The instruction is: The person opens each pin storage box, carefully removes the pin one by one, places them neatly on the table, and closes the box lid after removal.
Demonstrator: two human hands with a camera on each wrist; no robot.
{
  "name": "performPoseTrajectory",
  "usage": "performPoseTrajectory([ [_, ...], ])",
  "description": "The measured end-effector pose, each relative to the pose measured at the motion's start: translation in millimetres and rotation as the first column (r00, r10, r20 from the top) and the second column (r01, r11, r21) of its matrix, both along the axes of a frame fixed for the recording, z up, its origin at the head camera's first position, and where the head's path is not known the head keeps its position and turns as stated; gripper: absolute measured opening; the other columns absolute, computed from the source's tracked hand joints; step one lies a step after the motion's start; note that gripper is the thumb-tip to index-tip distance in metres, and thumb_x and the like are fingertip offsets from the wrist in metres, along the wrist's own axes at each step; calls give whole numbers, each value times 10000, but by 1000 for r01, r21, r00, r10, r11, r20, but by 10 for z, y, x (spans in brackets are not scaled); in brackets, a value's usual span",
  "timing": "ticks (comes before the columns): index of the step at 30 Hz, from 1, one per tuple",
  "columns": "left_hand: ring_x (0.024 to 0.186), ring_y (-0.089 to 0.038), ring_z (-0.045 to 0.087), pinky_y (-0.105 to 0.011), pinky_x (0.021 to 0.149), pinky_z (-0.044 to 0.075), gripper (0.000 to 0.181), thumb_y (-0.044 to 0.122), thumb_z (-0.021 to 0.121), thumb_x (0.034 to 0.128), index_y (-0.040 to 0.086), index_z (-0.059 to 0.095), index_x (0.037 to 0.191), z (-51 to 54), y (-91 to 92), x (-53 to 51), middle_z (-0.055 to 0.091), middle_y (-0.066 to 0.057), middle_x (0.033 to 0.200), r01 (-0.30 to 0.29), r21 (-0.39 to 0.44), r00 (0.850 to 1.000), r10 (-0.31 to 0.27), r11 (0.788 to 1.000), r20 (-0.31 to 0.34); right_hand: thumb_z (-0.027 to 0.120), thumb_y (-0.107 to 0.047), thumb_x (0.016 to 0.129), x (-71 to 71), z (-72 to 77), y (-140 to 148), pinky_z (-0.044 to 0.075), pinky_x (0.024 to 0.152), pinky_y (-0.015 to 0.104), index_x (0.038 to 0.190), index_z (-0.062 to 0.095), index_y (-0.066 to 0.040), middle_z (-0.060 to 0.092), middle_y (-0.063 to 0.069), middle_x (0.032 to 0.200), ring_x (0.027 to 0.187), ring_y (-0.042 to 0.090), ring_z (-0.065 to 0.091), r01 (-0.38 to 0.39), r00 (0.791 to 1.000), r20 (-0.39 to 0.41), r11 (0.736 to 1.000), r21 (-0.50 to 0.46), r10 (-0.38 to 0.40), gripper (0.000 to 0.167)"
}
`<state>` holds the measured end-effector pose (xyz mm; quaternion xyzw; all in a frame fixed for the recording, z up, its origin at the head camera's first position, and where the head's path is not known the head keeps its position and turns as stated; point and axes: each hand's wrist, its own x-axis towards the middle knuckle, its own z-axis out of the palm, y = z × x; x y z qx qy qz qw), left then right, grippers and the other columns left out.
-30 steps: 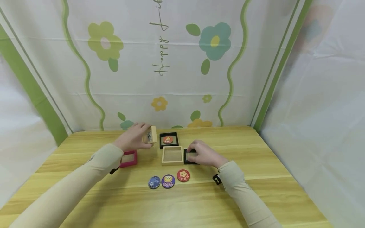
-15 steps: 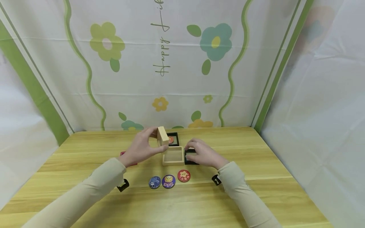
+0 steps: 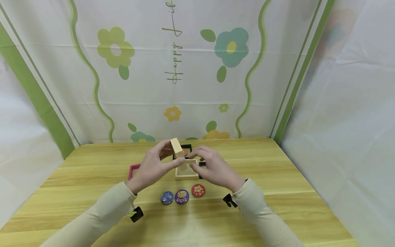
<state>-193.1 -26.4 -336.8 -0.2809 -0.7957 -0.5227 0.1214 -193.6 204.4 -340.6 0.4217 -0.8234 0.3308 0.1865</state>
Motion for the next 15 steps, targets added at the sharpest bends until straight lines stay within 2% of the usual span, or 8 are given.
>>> performPoseTrajectory([
  [7, 997, -129, 633, -377, 884, 514, 588, 486, 794, 802, 194, 581, 1266, -14, 46, 67, 638, 41, 1074, -29, 25, 997, 27, 999, 74, 698, -31, 900, 71, 53, -35, 560, 760, 346, 1065, 672, -70, 650, -24, 1089, 972, 168, 623, -56, 998, -44, 996, -70, 53, 172],
  [11, 962, -143, 644, -383, 846, 524, 569, 488, 801, 792, 199, 595, 1237, -26, 64, 93, 645, 26, 1046, -44, 44, 993, 38, 998, 111, 666, -22, 922, 102, 78, -36, 554, 755, 311, 1070, 676, -79, 653, -27, 1088, 967, 150, 618, -82, 996, -24, 992, -93, 80, 159],
  [15, 907, -167, 656, -368, 799, 539, 529, 445, 819, 790, 178, 620, 1201, -83, 77, 99, 663, -15, 1012, -41, 87, 988, 27, 995, 152, 654, -28, 938, 123, 89, -38, 548, 741, 291, 1059, 682, -99, 662, -27, 1062, 944, 128, 614, -111, 994, -10, 988, -110, 110, 143],
])
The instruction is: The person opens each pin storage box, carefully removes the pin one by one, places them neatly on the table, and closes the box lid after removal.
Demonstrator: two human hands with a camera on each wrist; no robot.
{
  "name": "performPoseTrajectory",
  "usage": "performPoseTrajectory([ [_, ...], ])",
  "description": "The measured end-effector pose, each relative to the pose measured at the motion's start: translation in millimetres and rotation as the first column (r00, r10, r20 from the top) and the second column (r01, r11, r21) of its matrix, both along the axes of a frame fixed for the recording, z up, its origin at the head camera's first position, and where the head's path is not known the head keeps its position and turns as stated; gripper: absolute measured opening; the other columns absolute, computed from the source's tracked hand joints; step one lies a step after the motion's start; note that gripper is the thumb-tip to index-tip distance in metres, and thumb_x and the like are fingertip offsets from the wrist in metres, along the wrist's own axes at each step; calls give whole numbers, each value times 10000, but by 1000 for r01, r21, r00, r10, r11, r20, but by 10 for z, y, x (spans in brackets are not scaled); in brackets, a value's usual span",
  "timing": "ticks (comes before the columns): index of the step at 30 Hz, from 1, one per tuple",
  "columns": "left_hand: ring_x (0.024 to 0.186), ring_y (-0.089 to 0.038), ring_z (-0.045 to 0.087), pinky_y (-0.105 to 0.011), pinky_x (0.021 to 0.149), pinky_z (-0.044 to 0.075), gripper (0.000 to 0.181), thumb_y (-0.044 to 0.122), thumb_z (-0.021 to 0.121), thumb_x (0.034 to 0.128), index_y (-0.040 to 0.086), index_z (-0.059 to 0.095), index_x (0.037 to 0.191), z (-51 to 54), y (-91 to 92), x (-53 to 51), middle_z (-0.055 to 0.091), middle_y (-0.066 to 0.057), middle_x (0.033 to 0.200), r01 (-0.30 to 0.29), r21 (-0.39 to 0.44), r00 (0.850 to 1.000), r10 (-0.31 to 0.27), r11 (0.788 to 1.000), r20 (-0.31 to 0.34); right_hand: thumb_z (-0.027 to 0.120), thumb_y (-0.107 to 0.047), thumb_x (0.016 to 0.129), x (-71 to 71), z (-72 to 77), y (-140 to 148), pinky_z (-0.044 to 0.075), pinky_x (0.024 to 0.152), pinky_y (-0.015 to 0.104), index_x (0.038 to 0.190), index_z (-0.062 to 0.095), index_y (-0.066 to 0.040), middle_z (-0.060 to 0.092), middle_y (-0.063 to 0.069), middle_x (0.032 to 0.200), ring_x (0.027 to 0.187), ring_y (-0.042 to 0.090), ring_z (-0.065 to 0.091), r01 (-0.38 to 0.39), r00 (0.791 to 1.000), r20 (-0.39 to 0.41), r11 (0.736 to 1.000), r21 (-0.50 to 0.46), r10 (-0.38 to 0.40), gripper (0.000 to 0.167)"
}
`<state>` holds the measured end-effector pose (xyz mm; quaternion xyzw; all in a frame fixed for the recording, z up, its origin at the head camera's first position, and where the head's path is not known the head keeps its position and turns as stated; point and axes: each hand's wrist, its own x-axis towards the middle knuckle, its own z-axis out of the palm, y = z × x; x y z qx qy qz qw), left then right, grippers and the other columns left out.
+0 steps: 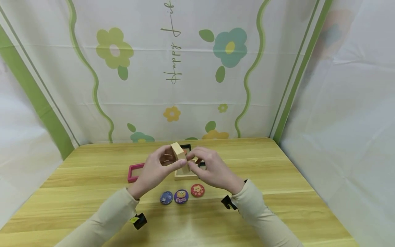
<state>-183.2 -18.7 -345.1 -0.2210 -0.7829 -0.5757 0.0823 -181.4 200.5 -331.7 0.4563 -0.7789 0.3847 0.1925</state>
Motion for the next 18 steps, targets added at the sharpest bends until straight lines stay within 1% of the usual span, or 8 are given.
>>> performPoseTrajectory([
  [4, 876, -186, 666, -350, 788, 550, 469, 413, 822, 797, 158, 644, 1149, -69, 18, 4, 671, -41, 982, 21, 44, 999, -22, 999, 31, 669, 9, 918, -5, -10, -11, 552, 701, 300, 1007, 679, -101, 670, -16, 985, 865, 127, 615, -32, 999, -8, 999, -4, 32, 142],
  [8, 866, -186, 663, -353, 733, 556, 445, 431, 808, 804, 185, 651, 1141, -113, 35, 42, 663, -16, 970, 10, 43, 999, -12, 999, 48, 684, 39, 895, -13, -37, -16, 556, 670, 317, 964, 677, -92, 674, 1, 926, 798, 142, 623, -49, 999, 14, 999, -9, 49, 148],
  [10, 862, -195, 661, -356, 702, 558, 447, 423, 799, 817, 183, 648, 1162, -119, 48, 72, 656, -15, 969, 10, 45, 999, -12, 999, 49, 684, 44, 894, -8, -42, -14, 558, 669, 328, 951, 676, -94, 673, -3, 909, 780, 156, 628, -51, 997, 51, 999, -15, 52, 150],
  [12, 854, -202, 655, -354, 682, 559, 448, 405, 790, 830, 175, 644, 1186, -121, 65, 98, 649, -18, 967, 12, 52, 999, -14, 999, 46, 683, 18, 906, 8, -37, -7, 558, 684, 340, 955, 677, -103, 670, -14, 902, 778, 173, 631, -55, 993, 102, 998, -29, 58, 131],
  [16, 849, -190, 649, -340, 679, 562, 474, 408, 775, 845, 157, 630, 1220, -103, 108, 148, 643, -19, 971, 11, 55, 999, -13, 998, 36, 676, -77, 940, 35, -6, 17, 550, 717, 358, 951, 678, -88, 668, -17, 899, 786, 198, 628, -64, 975, 207, 996, -68, 77, 16],
  [18, 873, -177, 646, -321, 703, 566, 535, 419, 776, 841, 151, 605, 1272, -93, 121, 176, 641, -19, 1001, 8, 49, 999, -10, 999, 35, 675, -120, 948, 40, 10, 31, 545, 724, 366, 952, 678, -77, 669, -15, 903, 788, 202, 625, -71, 967, 239, 994, -81, 88, 44],
])
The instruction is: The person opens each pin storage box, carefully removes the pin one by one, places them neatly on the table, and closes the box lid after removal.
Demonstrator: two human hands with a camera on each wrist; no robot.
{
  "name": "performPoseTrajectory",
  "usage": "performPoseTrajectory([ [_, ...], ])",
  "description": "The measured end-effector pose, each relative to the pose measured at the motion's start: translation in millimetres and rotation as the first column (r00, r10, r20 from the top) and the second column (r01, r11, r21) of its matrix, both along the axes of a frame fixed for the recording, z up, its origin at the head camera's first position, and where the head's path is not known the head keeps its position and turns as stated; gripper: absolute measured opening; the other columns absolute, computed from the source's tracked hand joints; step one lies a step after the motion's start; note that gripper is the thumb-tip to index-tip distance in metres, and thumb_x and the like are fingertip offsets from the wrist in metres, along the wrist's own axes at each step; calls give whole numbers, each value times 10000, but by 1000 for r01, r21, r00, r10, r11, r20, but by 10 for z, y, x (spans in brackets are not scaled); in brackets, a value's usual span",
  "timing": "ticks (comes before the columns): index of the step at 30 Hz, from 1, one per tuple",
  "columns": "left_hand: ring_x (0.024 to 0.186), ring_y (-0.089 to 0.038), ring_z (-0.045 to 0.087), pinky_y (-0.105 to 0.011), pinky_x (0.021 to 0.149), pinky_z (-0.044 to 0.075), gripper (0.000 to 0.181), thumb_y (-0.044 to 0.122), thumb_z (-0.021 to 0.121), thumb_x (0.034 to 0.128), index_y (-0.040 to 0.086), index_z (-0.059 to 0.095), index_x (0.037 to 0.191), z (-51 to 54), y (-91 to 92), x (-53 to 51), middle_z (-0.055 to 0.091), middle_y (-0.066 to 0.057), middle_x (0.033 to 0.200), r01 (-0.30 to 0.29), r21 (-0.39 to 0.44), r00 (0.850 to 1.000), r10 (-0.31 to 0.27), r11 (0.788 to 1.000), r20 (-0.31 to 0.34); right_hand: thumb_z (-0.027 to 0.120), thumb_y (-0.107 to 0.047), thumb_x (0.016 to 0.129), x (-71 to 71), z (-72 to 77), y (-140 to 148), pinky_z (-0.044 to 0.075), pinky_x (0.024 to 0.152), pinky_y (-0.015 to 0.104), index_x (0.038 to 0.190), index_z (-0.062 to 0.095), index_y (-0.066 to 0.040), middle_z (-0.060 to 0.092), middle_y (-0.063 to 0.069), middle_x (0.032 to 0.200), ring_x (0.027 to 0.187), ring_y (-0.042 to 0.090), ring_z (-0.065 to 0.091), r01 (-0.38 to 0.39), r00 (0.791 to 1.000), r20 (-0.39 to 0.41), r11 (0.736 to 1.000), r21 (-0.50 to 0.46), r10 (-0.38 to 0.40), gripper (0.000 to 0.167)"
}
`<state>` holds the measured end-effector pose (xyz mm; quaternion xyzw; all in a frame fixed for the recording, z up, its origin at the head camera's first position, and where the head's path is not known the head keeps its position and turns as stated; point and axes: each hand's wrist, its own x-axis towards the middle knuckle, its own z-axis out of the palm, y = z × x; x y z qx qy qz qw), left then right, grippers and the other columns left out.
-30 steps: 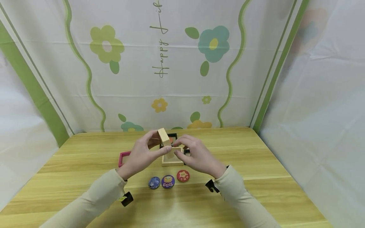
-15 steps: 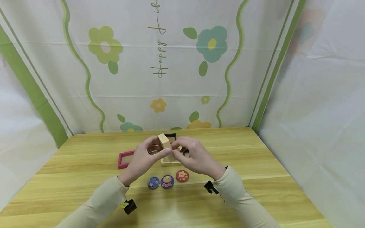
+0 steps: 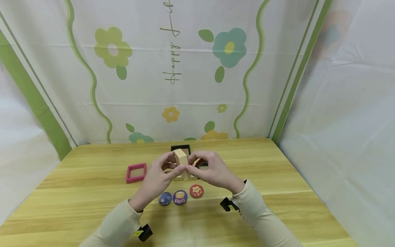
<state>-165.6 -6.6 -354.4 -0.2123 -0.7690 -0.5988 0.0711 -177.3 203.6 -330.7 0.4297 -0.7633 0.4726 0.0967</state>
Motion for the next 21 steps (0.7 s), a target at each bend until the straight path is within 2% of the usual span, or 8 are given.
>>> performPoseTrajectory([
  [4, 960, -192, 624, -302, 776, 561, 748, 384, 825, 801, 111, 494, 1414, 2, 3, 57, 611, -80, 1111, 28, -2, 999, -28, 1000, -32, 683, -105, 931, -6, 14, 26, 538, 714, 364, 934, 672, -105, 660, -24, 877, 771, 196, 615, -15, 999, 31, 1000, 0, 15, 11],
  [6, 984, -203, 611, -298, 805, 552, 809, 357, 853, 775, 101, 463, 1437, -4, -1, 81, 596, -105, 1136, 43, 1, 997, -43, 999, -65, 687, -79, 917, -11, 14, 32, 537, 705, 367, 922, 671, -127, 657, -28, 864, 761, 194, 611, -26, 999, 30, 1000, 0, 26, 52],
  [12, 961, -150, 608, -297, 807, 551, 806, 422, 860, 744, 104, 509, 1396, -26, -20, 107, 596, -39, 1090, 20, -70, 988, -30, 997, -149, 707, -18, 877, -21, 5, 8, 546, 692, 377, 885, 678, -165, 662, -41, 851, 741, 189, 618, -68, 997, 32, 998, -2, 68, 150],
  [17, 942, -139, 607, -285, 793, 551, 877, 442, 861, 735, 58, 478, 1423, -34, -31, 95, 576, -8, 1100, -2, -110, 989, -15, 994, -147, 711, 11, 857, -28, -16, 6, 545, 679, 366, 882, 679, -154, 662, -59, 853, 730, 183, 614, -62, 998, 29, 998, 6, 62, 169],
  [21, 947, -147, 607, -269, 784, 550, 879, 437, 859, 740, 56, 470, 1429, -46, -45, 77, 562, -25, 1134, -11, -120, 992, -4, 993, -127, 705, -20, 867, -34, -27, 1, 547, 676, 354, 895, 675, -127, 666, -34, 859, 728, 178, 618, -51, 999, 7, 998, 27, 51, 114],
])
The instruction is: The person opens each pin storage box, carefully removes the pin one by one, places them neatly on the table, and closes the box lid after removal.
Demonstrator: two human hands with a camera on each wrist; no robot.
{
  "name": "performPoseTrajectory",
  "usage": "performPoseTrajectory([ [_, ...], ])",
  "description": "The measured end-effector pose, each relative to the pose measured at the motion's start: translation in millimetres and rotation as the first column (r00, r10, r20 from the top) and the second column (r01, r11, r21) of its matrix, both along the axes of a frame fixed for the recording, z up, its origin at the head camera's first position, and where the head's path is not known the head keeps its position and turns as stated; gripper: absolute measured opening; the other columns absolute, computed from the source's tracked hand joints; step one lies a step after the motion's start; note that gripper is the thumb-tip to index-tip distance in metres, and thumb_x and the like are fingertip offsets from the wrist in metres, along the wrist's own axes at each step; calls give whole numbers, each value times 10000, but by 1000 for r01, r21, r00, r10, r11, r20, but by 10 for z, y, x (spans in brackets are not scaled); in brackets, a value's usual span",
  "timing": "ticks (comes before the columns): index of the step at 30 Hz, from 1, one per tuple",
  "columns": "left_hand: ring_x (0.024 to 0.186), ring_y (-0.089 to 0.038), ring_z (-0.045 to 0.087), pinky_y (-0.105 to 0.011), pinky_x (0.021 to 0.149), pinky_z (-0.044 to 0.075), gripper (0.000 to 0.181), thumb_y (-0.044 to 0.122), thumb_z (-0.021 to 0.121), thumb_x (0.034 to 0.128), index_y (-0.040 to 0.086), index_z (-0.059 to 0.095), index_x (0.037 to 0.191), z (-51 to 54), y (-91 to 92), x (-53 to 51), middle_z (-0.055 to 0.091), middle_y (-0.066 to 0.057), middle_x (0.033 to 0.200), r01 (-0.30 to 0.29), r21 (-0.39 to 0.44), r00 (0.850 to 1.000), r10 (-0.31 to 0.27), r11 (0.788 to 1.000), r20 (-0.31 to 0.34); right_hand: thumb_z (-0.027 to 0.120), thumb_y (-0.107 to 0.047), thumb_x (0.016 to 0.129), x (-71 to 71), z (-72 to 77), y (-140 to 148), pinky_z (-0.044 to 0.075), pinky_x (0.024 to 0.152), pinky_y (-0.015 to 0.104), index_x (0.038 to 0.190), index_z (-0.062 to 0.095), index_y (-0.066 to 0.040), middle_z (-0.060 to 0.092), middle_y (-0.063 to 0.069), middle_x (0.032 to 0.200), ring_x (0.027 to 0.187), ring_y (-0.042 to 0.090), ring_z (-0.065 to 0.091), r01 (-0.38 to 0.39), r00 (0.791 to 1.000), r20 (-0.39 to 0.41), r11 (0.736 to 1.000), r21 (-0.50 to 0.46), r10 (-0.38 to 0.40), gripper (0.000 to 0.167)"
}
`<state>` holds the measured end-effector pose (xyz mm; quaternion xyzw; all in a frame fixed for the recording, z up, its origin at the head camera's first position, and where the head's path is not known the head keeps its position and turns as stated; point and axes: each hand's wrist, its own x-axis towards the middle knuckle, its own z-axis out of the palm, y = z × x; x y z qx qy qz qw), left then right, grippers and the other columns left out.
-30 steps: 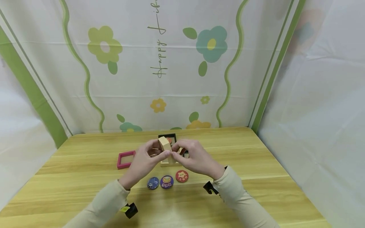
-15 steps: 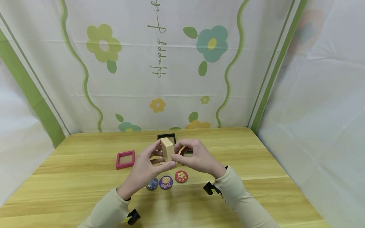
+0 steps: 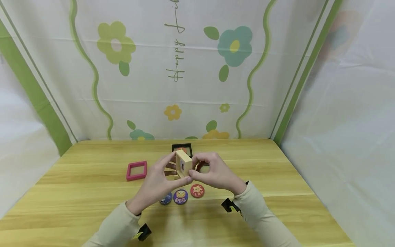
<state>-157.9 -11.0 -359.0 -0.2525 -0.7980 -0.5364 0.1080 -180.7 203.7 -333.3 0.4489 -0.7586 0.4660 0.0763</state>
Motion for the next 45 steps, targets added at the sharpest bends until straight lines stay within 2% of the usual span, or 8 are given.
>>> performPoseTrajectory([
  [4, 940, -142, 607, -268, 783, 550, 871, 445, 857, 739, 78, 474, 1431, -8, -11, -18, 560, -16, 1141, -1, -22, 1000, 1, 1000, 23, 705, -35, 869, -15, -26, 7, 552, 671, 335, 894, 669, -106, 668, -28, 866, 729, 170, 628, 5, 1000, -23, 1000, 21, -4, 83],
  [10, 914, -135, 623, -250, 761, 544, 938, 476, 843, 744, 65, 420, 1473, -19, -38, -26, 570, -24, 1167, 34, -48, 996, -30, 998, 85, 703, -15, 869, -19, -59, 11, 555, 656, 324, 875, 653, -152, 666, -55, 855, 714, 149, 635, -19, 998, -53, 999, 42, 21, 146],
  [14, 913, -132, 626, -253, 756, 547, 934, 475, 840, 750, 66, 417, 1475, 1, -60, -40, 569, -43, 1200, 54, -58, 994, -48, 997, 97, 692, -10, 882, -19, -47, 3, 553, 657, 318, 878, 655, -156, 663, -59, 852, 716, 144, 633, -21, 998, -61, 999, 44, 24, 150],
  [26, 916, -149, 634, -320, 772, 561, 896, 476, 836, 754, 63, 452, 1450, 23, -62, -35, 587, -28, 1170, 71, -59, 993, -65, 996, 96, 700, 33, 849, 4, -12, -23, 554, 657, 327, 875, 655, -134, 671, -29, 847, 720, 154, 636, -25, 998, -51, 999, 40, 27, 175],
  [30, 903, -125, 635, -276, 755, 555, 811, 491, 833, 751, 100, 520, 1389, 23, -39, -29, 596, -1, 1131, 61, -58, 996, -56, 996, 75, 694, 95, 797, 37, 15, -37, 550, 633, 332, 826, 637, -113, 663, -25, 809, 693, 145, 622, 0, 998, -58, 999, 44, 3, 217],
  [36, 896, -114, 638, -242, 753, 548, 697, 470, 846, 743, 143, 580, 1298, 24, -3, -15, 595, 17, 1093, 48, -38, 998, -46, 998, 36, 649, 164, 737, 161, 159, -101, 537, 596, 335, 784, 620, -38, 638, 14, 747, 649, 147, 593, 13, 998, -64, 999, 38, -11, 209],
  [38, 900, -115, 634, -237, 756, 546, 709, 450, 851, 745, 127, 573, 1313, 21, 2, -6, 587, 12, 1099, 32, -43, 999, -30, 999, 27, 643, 163, 732, 154, 145, -100, 533, 590, 325, 784, 622, -43, 635, 9, 743, 641, 148, 589, 16, 998, -66, 999, 32, -14, 214],
  [45, 922, -143, 626, -259, 779, 550, 827, 382, 870, 745, 39, 505, 1403, 8, 19, 21, 564, -30, 1125, -18, -56, 1000, 19, 998, 11, 651, 108, 749, 21, -50, -57, 541, 585, 328, 817, 641, -133, 649, -59, 790, 649, 135, 600, 22, 996, -86, 1000, 10, -21, 251],
])
